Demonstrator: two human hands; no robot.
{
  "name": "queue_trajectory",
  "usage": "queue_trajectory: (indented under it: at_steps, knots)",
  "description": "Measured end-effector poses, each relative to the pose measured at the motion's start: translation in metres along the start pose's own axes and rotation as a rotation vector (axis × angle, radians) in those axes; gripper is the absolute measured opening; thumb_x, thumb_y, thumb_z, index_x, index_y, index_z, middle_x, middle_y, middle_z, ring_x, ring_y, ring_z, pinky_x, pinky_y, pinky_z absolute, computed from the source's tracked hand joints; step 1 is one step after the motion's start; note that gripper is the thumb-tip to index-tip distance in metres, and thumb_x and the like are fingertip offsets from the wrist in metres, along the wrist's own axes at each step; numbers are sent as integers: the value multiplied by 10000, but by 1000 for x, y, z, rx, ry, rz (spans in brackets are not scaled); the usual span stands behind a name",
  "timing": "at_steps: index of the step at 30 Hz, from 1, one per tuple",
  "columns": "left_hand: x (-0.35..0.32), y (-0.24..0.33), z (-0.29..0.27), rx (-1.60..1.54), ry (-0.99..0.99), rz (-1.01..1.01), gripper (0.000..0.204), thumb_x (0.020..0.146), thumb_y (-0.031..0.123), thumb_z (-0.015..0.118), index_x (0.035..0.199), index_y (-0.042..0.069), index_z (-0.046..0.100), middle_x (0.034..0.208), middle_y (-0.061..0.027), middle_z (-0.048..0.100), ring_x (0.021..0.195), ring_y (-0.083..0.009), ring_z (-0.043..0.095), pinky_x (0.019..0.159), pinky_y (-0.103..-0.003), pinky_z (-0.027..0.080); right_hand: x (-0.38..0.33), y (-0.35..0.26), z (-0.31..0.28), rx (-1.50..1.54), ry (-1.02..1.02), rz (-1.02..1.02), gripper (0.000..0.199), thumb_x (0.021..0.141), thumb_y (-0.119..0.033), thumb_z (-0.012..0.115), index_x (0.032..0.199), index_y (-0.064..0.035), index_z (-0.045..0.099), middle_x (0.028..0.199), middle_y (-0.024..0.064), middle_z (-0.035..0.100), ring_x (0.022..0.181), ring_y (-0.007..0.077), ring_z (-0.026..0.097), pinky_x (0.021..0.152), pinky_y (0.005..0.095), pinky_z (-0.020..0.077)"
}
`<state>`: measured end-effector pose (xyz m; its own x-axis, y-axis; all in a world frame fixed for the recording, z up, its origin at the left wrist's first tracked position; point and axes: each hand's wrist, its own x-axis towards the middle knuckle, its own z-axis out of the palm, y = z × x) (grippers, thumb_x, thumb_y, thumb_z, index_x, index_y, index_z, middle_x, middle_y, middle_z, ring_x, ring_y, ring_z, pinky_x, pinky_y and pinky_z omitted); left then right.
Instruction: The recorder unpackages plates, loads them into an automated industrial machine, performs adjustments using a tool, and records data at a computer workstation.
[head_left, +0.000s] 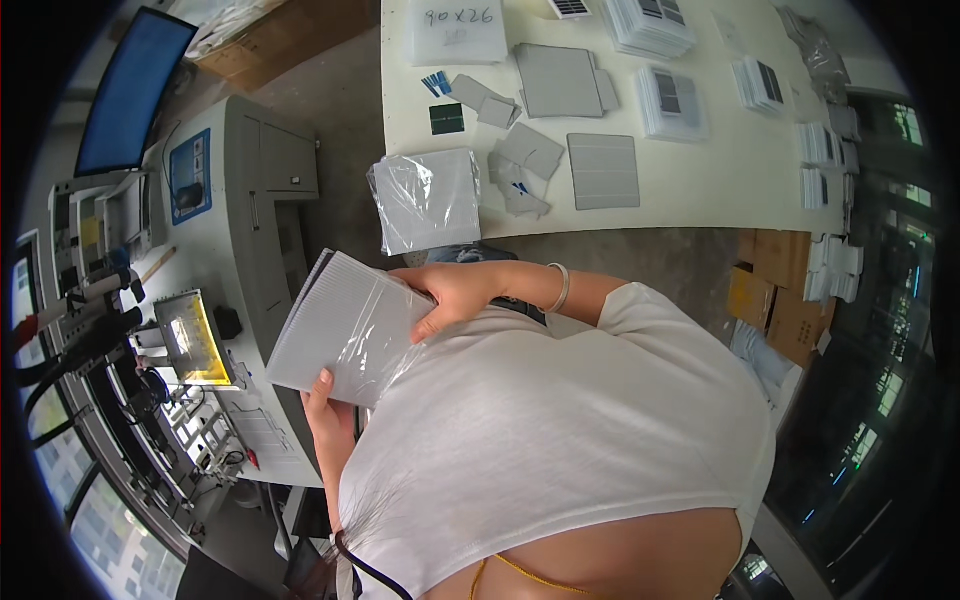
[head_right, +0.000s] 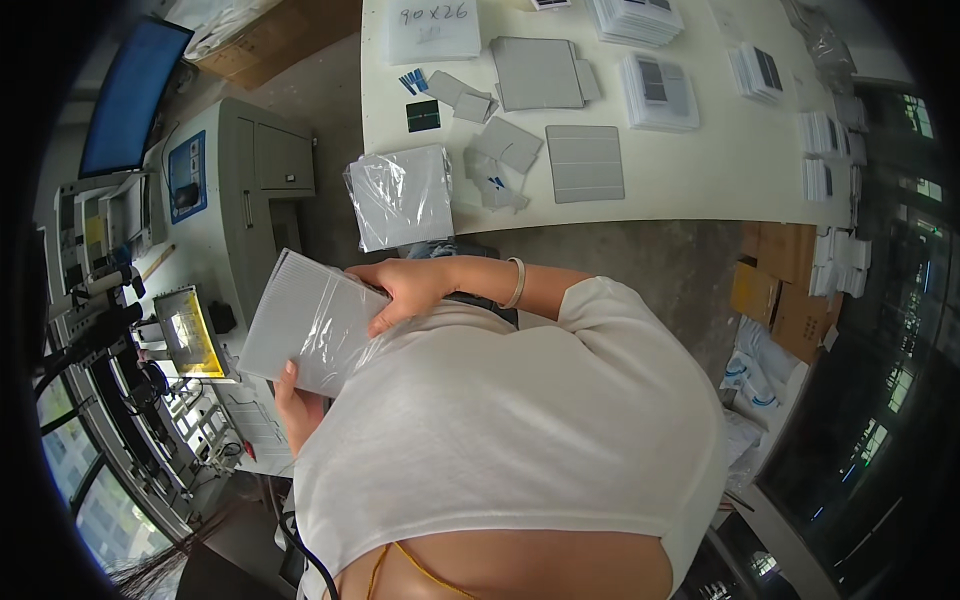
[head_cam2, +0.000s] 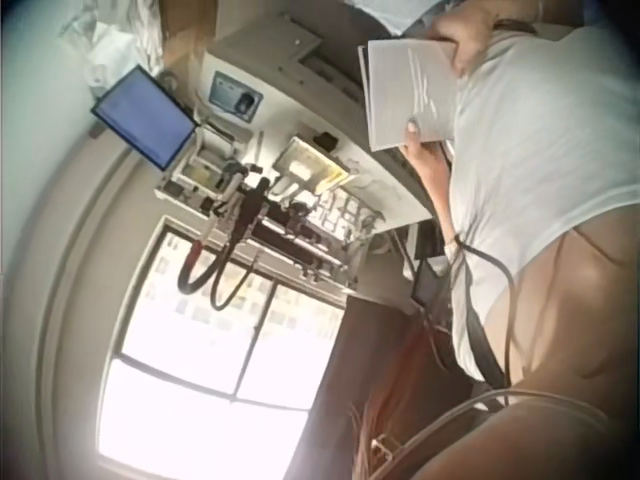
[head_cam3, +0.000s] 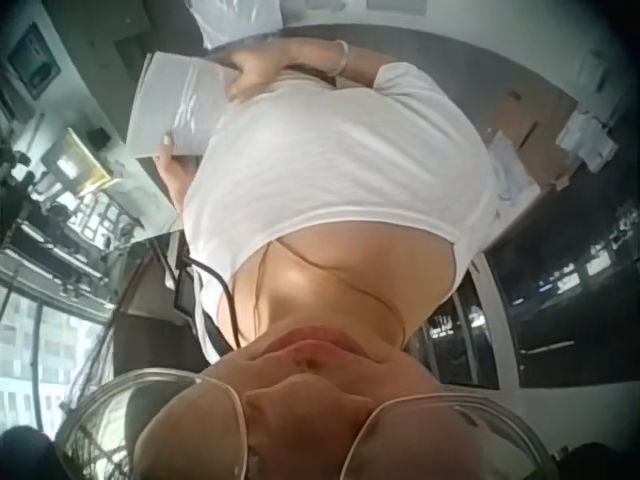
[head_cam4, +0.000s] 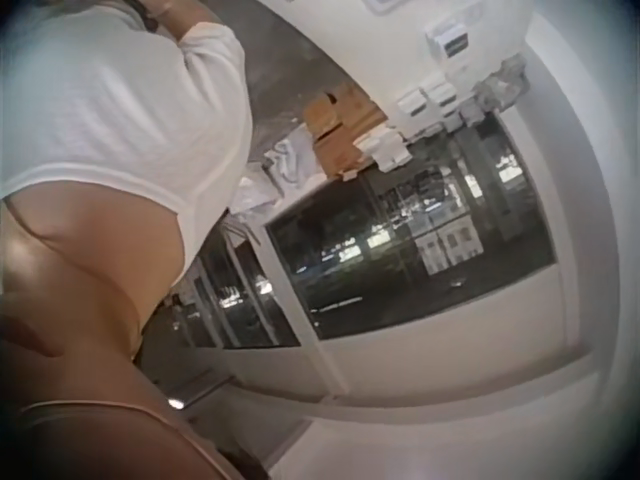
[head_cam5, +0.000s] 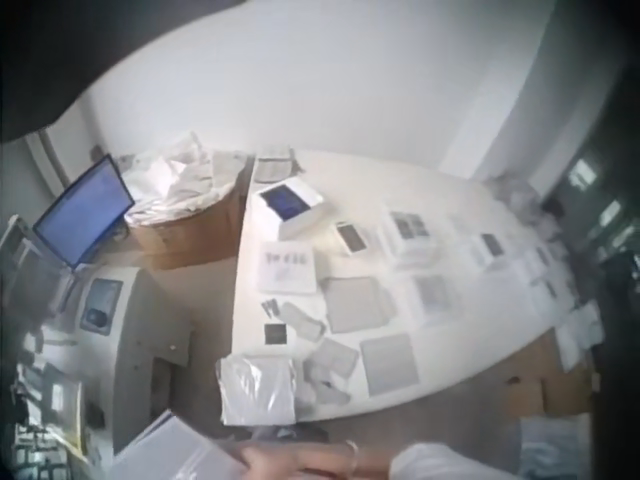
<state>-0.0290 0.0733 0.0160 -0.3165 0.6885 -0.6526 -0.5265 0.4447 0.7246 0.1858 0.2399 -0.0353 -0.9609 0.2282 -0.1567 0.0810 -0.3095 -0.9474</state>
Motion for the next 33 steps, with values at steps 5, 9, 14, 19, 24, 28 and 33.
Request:
queue_trajectory:
  at_steps: [5,9,14,19,24,28,33]
  knots:
    - [19,5,1,-211,102,51,539,857,325,563,1272,6,431,1243,-111,505,1134,-247,497,971,-402,383,-13,13,6,202,72,-10,492,818,-70,643,1251,-23,414,1121,130,586,998,210,598,853,316,494]
    - [40,17,-27,-396,159,221,474,877,320,545,1252,41,464,1216,-101,520,1139,-269,490,939,-447,414,-27,13,0,358,83,86,349,880,8,520,1220,-7,444,1061,142,624,830,225,664,730,311,554]
    - [41,44,-49,-427,129,259,440,868,311,554,1214,48,490,1163,-108,561,1065,-276,559,893,-463,476,-38,23,-44,390,506,47,307,884,12,501,1189,-8,473,1107,142,607,807,215,663,666,301,553]
    - [39,39,-44,-329,144,214,435,863,319,558,1196,44,497,1136,-124,575,1032,-275,579,857,-439,505,-25,78,-101,-134,990,66,479,812,-104,640,1225,2,421,1170,166,531,991,311,590,779,361,514]
    - [38,25,-7,-259,185,75,484,854,316,569,1225,22,470,1129,-130,574,1023,-267,582,841,-406,510,-18,43,-100,-1109,1417,77,745,692,-172,754,1305,-27,356,1170,193,493,1098,355,495,924,376,426]
    - [41,18,9,-166,132,-23,532,853,317,564,1254,-6,429,1152,-147,554,1031,-267,573,850,-397,499,0,-11,-39,-249,795,-230,630,850,-198,648,1357,-53,303,1232,181,479,1069,269,529,887,351,444]
    - [38,25,37,-43,74,-125,596,824,324,599,1284,-6,411,1198,-151,530,1103,-282,522,936,-410,426,17,-26,-2,-68,490,-95,742,800,-236,710,1362,-7,283,1246,151,479,1113,200,505,921,305,417]
